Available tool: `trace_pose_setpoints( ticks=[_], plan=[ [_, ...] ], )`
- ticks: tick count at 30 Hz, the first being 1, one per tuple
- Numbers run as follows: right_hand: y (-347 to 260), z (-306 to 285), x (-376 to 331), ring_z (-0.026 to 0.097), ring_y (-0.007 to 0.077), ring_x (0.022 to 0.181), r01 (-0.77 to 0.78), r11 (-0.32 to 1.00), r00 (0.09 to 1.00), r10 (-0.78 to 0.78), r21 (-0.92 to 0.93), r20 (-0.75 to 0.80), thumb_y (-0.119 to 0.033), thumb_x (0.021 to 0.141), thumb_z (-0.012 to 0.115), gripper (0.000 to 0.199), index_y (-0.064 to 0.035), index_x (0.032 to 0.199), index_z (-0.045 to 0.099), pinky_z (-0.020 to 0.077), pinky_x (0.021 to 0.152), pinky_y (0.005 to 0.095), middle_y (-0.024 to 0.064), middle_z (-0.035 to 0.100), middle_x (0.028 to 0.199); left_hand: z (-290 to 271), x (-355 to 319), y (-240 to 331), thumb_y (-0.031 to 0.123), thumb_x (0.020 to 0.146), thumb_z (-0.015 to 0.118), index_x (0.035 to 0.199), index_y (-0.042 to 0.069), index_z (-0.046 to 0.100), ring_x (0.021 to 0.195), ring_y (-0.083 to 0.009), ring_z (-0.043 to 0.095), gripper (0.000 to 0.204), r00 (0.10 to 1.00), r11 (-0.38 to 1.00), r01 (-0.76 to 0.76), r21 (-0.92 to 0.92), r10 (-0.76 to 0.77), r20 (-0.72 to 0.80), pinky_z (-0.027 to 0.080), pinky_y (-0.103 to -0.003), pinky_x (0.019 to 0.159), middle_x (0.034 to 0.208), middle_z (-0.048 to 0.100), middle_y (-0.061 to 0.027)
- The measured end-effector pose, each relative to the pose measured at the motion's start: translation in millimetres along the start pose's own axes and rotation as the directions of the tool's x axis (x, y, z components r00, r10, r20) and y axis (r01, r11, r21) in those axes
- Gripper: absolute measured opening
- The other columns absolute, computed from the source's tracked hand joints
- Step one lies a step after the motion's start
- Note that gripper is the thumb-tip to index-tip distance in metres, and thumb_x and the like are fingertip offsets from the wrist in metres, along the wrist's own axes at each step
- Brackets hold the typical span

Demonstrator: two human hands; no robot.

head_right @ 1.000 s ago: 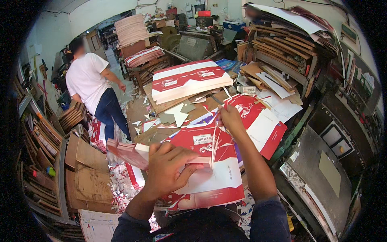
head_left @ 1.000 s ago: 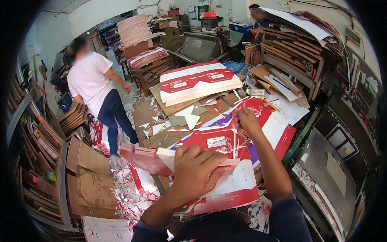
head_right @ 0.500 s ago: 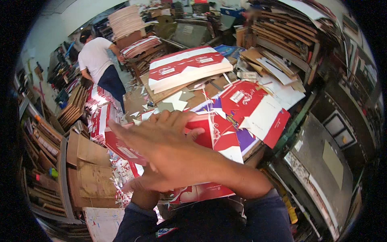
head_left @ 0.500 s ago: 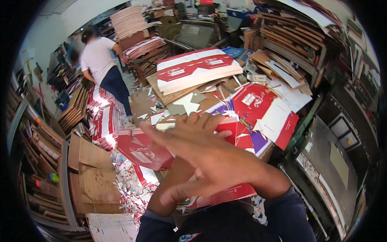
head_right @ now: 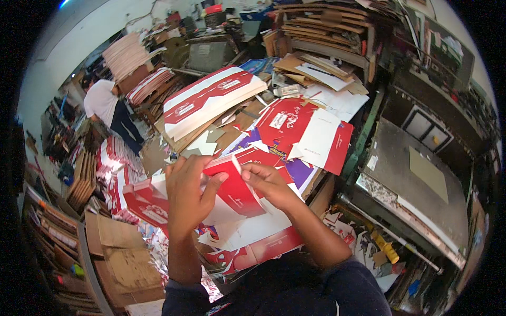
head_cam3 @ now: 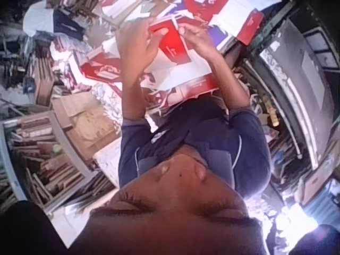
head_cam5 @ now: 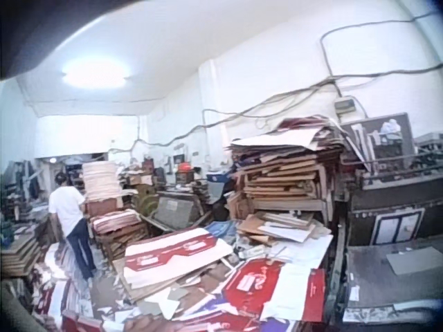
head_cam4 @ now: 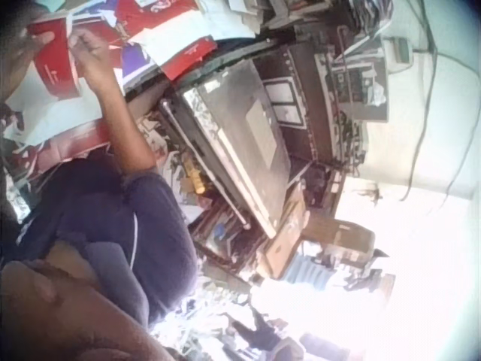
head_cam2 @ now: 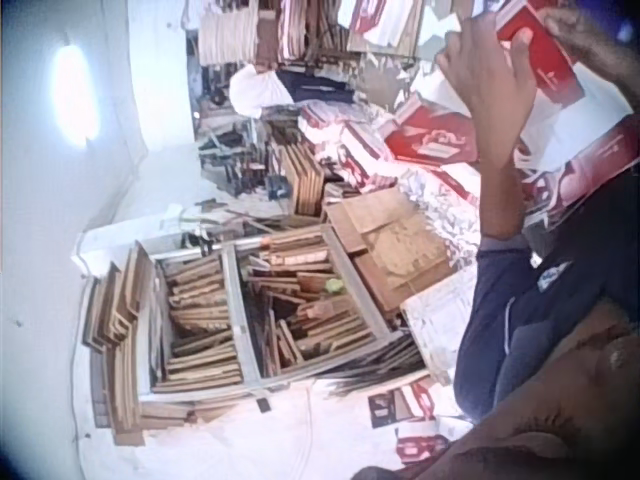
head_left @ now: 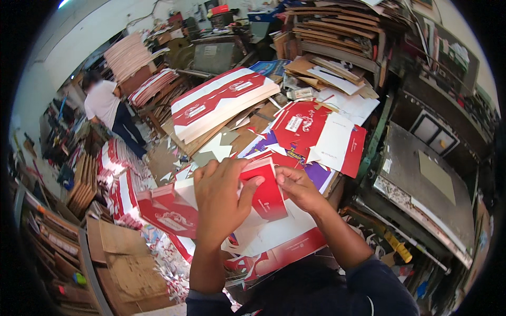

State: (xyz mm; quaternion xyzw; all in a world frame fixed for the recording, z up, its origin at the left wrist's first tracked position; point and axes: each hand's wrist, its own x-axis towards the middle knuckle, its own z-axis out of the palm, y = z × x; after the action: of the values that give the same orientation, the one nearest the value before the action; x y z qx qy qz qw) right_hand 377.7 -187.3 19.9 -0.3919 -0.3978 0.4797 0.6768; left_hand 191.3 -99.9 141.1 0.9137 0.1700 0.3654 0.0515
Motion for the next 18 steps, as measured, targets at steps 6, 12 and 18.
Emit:
trace_pose_setpoints(
  ticks=[6,12,18],
  plan=[
    [9,18,8,0.059,0.0145,0.110,0.188,0.945,0.982,-0.180,0.268,-0.055,-0.026,0.098,0.070,0.046,-0.0049,0.136,0.053,0.0480,0.095,0.0306,0.0068,0.059,0.124,1,-4,1,0.036,0.090,0.073,0.105,0.006,0.066,0.080,-0.0271,0.056,0.035,1.000,0.999,-0.012,0.051,0.013,-0.027,0.036,-0.042,0.081,0.083,0.063,-0.0066],
    [20,1,-9,0.059,0.0154,0.112,0.009,0.999,0.957,0.003,0.038,-0.289,-0.053,0.099,0.060,0.060,-0.0020,0.131,0.058,0.0463,0.096,0.0339,0.0086,0.062,0.119,6,-2,8,0.036,0.090,0.073,0.104,0.004,0.065,0.086,-0.0294,0.057,0.036,0.999,0.997,-0.003,0.078,0.006,-0.045,0.037,-0.042,0.084,0.089,0.065,-0.0088],
    [17,18,-15,0.057,0.0065,0.090,-0.032,0.971,0.985,0.071,0.239,-0.156,-0.038,0.104,0.059,0.034,-0.0046,0.102,0.069,0.0470,0.083,0.0253,-0.0002,0.065,0.091,7,-11,12,0.035,0.091,0.072,0.104,0.002,0.063,0.087,-0.0331,0.056,0.037,0.999,0.991,-0.006,0.133,0.012,-0.045,0.037,-0.044,0.085,0.093,0.065,-0.0116]
  ],
)
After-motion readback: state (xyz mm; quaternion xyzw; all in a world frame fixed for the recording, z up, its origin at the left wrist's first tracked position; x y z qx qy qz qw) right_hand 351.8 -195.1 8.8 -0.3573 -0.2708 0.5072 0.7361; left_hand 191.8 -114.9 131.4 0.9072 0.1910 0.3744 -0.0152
